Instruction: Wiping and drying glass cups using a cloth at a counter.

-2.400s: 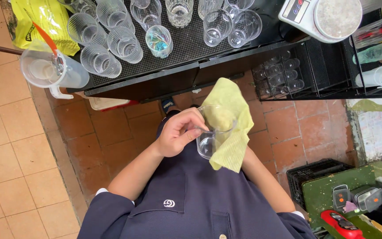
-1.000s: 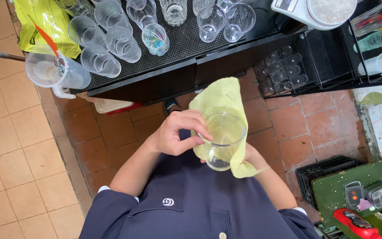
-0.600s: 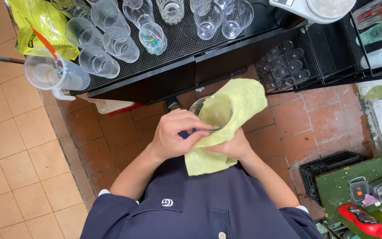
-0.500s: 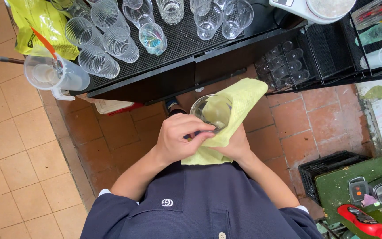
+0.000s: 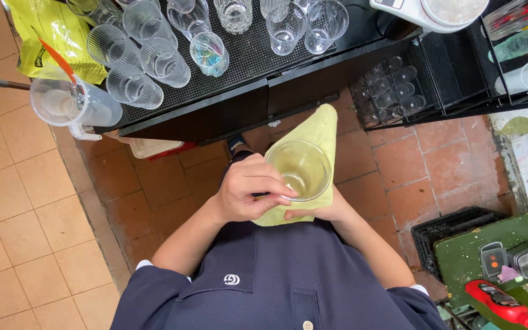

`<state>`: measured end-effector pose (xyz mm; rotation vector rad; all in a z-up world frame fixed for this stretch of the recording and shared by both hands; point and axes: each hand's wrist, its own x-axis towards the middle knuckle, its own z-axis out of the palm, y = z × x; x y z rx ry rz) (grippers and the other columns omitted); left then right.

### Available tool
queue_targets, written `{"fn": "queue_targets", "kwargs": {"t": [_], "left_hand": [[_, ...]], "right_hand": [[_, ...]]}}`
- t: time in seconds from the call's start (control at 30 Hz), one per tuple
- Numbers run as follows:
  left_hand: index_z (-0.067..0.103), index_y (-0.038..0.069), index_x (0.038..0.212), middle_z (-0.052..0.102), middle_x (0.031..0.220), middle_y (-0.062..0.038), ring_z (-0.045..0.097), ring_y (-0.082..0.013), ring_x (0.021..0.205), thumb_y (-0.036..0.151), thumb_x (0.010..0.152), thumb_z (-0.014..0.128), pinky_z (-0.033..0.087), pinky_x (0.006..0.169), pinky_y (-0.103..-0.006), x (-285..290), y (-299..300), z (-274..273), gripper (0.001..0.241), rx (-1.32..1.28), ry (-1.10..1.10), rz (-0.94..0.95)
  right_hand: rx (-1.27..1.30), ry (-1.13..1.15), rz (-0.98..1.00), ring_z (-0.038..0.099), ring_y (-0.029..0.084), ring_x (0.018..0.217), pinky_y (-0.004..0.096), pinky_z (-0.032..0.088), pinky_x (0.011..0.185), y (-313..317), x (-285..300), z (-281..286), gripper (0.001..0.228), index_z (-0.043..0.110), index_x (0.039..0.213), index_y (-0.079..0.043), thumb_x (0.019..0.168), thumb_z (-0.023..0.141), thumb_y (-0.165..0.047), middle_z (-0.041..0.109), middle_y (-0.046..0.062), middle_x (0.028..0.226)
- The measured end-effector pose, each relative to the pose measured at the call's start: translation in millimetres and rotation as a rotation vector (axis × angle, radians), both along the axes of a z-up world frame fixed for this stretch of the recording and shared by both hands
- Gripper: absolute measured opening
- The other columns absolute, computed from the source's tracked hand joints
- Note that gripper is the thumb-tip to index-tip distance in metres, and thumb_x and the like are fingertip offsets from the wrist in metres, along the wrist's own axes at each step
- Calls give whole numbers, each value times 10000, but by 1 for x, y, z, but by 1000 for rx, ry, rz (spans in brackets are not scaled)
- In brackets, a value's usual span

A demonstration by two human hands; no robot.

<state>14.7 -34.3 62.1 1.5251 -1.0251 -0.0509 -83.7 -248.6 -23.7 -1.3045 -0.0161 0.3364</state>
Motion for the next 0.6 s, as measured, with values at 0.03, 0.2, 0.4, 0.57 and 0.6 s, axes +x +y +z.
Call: {"fn": "queue_targets", "kwargs": {"t": [0.03,0.2,0.4,0.57,0.6], "left_hand": [[793,132,981,706,847,19,653,-147,772,100,801,840,447,714,-316,0,1,-1,189,0,0,0],[784,149,1003,709,870,30,648,-148,780,98,822,837,453,723,-316,-3,7,-11,195,27,-9,18],[793,133,1007,700,869,9,593,-174,734,112,811,861,423,679,-329,0,9,-8,208,80,-145,55],[788,134,1019,703,887,8,617,-176,763,90,823,844,443,695,-331,-2,12,-14,209,71,-106,137],[783,136,1013,704,887,8,626,-175,772,85,824,841,449,697,-330,-3,13,-15,204,54,-78,155]], "right_hand": [[0,0,0,591,234,1308,403,522,1085,1,1,0,1046,464,1492,-46,607,1000,-199,612,91,1394],[-44,-28,61,605,214,1286,390,524,1077,5,9,4,974,503,1459,-52,629,989,-208,623,78,1376],[-32,56,-17,630,201,1235,390,542,1063,10,12,-22,737,545,1436,-33,799,892,-163,651,92,1355],[-3,37,-19,584,188,1280,374,497,1089,15,16,-20,694,482,1464,-43,861,807,-152,594,86,1404],[36,55,-31,563,178,1308,365,479,1106,15,16,-25,675,450,1484,-55,894,760,-163,568,75,1435]]}}
